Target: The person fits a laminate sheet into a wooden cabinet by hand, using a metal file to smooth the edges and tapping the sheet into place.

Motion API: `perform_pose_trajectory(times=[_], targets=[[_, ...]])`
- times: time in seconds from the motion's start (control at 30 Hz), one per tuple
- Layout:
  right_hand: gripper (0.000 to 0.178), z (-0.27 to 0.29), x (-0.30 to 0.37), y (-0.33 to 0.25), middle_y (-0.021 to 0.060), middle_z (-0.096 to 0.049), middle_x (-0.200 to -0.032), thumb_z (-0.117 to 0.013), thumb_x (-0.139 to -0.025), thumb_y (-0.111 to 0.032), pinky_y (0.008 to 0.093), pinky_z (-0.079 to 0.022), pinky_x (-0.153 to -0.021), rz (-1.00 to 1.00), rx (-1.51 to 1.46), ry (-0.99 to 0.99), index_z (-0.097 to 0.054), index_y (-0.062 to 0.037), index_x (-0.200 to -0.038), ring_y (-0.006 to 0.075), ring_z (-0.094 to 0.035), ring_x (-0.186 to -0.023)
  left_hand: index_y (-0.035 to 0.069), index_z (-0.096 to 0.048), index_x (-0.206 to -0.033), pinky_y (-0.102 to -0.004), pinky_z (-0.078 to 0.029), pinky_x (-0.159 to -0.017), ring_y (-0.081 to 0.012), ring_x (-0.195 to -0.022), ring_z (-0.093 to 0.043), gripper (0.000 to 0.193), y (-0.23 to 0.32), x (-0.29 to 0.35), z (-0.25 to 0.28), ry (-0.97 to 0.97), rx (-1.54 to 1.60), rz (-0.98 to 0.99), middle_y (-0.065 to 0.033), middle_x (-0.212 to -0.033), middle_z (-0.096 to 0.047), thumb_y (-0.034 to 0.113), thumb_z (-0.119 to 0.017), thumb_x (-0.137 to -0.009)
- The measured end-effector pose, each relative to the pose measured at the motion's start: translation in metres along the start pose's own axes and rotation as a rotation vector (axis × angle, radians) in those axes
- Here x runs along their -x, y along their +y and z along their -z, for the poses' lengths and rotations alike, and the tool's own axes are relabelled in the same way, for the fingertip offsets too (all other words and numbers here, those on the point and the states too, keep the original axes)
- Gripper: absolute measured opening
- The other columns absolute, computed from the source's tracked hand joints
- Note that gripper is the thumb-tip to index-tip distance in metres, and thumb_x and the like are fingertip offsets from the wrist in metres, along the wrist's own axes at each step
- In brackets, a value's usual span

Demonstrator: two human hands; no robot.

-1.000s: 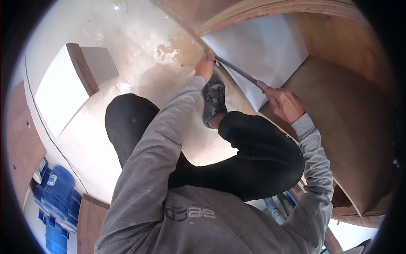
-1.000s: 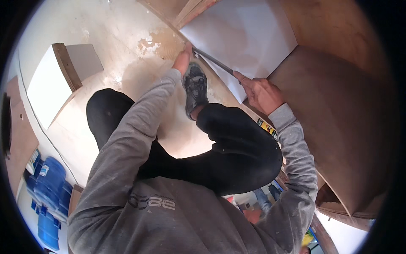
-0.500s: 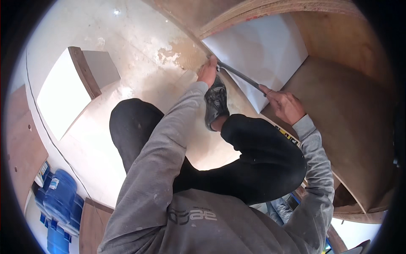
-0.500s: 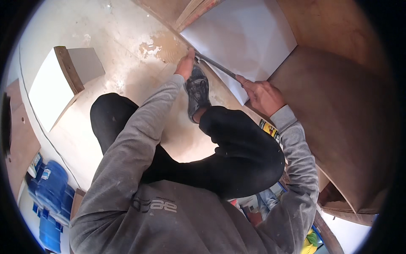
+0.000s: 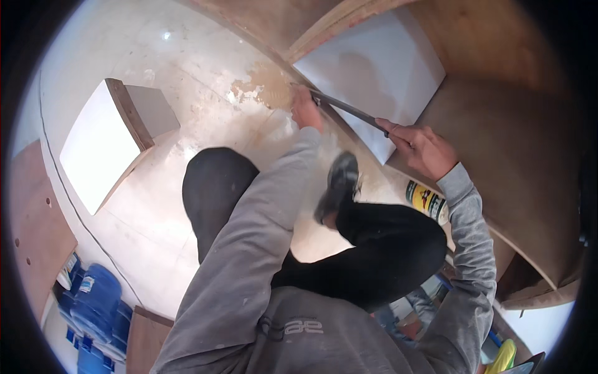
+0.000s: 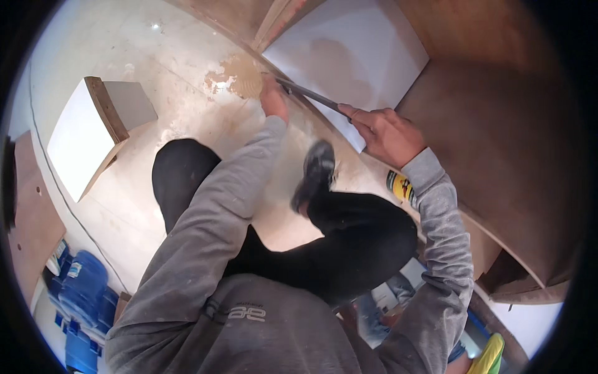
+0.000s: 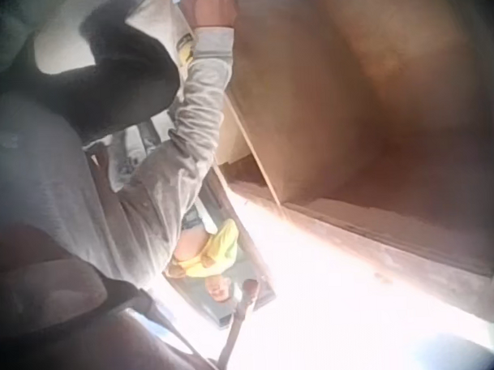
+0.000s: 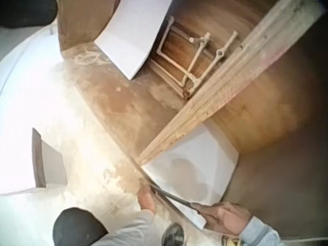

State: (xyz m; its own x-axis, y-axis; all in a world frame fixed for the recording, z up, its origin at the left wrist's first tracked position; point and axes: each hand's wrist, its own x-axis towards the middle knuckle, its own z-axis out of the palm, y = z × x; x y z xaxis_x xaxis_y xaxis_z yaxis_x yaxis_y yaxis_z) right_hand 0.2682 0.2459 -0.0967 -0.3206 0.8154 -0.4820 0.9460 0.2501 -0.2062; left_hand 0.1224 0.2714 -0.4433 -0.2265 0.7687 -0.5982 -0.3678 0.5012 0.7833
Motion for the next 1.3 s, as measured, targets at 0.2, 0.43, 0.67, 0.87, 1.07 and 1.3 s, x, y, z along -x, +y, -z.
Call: perform_pose_trajectory(times=[0.2, 0.43, 0.67, 0.87, 1.07, 1.3], targets=[[0.040, 0.010, -0.026, 0.038, 0.0187, -0.079, -0.116, -0.065, -0.106, -0.012, 0.0486, -0.062, -0.090, 0.024, -0.067, -0.014, -0.074, -0.0193, -0.145, 0.0434, -0.076, -0.100, -0.008, -0.041, -0.168, -0.0415, -0.026, -0.135, -0.0337, -0.164, -0.037, 0.078, 0.030, -0.006, -0.004, -0.212, 0.252, -0.031, -0.0225, -0.177, -0.040, 0.053, -0.038, -0.120], [0.044, -0.003, -0.023, 0.026, 0.0265, -0.073, -0.105, -0.066, -0.101, -0.002, 0.0502, -0.057, -0.082, 0.034, -0.107, -0.037, -0.075, -0.0133, -0.142, 0.0477, -0.072, -0.092, -0.003, -0.041, -0.170, -0.0435, -0.027, -0.134, -0.0414, -0.160, -0.042, 0.077, 0.022, -0.016, 0.030, -0.284, -0.300, 0.034, -0.0256, -0.175, -0.043, 0.055, -0.033, -0.119], [0.040, -0.003, -0.024, 0.037, 0.0259, -0.075, -0.099, -0.068, -0.103, -0.006, 0.0524, -0.058, -0.081, 0.149, -0.149, 0.078, -0.076, -0.0124, -0.141, 0.0464, -0.073, -0.089, 0.005, -0.051, -0.167, -0.0511, -0.022, -0.134, -0.0400, -0.163, -0.037, 0.081, 0.015, -0.005, 0.018, -0.122, -0.354, -0.130, -0.0210, -0.171, -0.051, 0.063, -0.024, -0.117], [0.038, 0.000, -0.001, 0.044, 0.0232, -0.077, -0.102, -0.068, -0.104, -0.010, 0.0528, -0.060, -0.082, 0.076, -0.054, -0.009, -0.076, -0.0144, -0.141, 0.0458, -0.075, -0.091, 0.001, -0.051, -0.166, -0.0515, -0.021, -0.134, -0.0420, -0.163, -0.036, 0.082, 0.035, 0.029, 0.004, -0.162, -0.472, -0.086, -0.0201, -0.171, -0.051, 0.062, -0.025, -0.118], [0.041, -0.009, -0.032, 0.044, 0.0234, -0.075, -0.097, -0.067, -0.104, -0.009, 0.0549, -0.058, -0.081, 0.202, -0.142, 0.094, -0.073, -0.0142, -0.144, 0.0472, -0.072, -0.090, 0.001, -0.051, -0.166, -0.0506, -0.024, -0.133, -0.0417, -0.162, -0.038, 0.080, 0.027, 0.004, 0.026, -0.135, -0.359, -0.121, -0.0205, -0.171, -0.051, 0.060, -0.026, -0.118], [0.039, 0.002, 0.001, 0.042, 0.0231, -0.076, -0.099, -0.068, -0.105, -0.009, 0.0534, -0.058, -0.082, 0.020, -0.105, -0.026, -0.074, -0.0142, -0.144, 0.0476, -0.072, -0.093, -0.001, -0.054, -0.162, -0.0487, -0.031, -0.132, -0.0428, -0.158, -0.045, 0.075, 0.040, 0.037, 0.004, -0.113, -0.305, -0.206, -0.0262, -0.165, -0.055, 0.055, -0.030, -0.119]])
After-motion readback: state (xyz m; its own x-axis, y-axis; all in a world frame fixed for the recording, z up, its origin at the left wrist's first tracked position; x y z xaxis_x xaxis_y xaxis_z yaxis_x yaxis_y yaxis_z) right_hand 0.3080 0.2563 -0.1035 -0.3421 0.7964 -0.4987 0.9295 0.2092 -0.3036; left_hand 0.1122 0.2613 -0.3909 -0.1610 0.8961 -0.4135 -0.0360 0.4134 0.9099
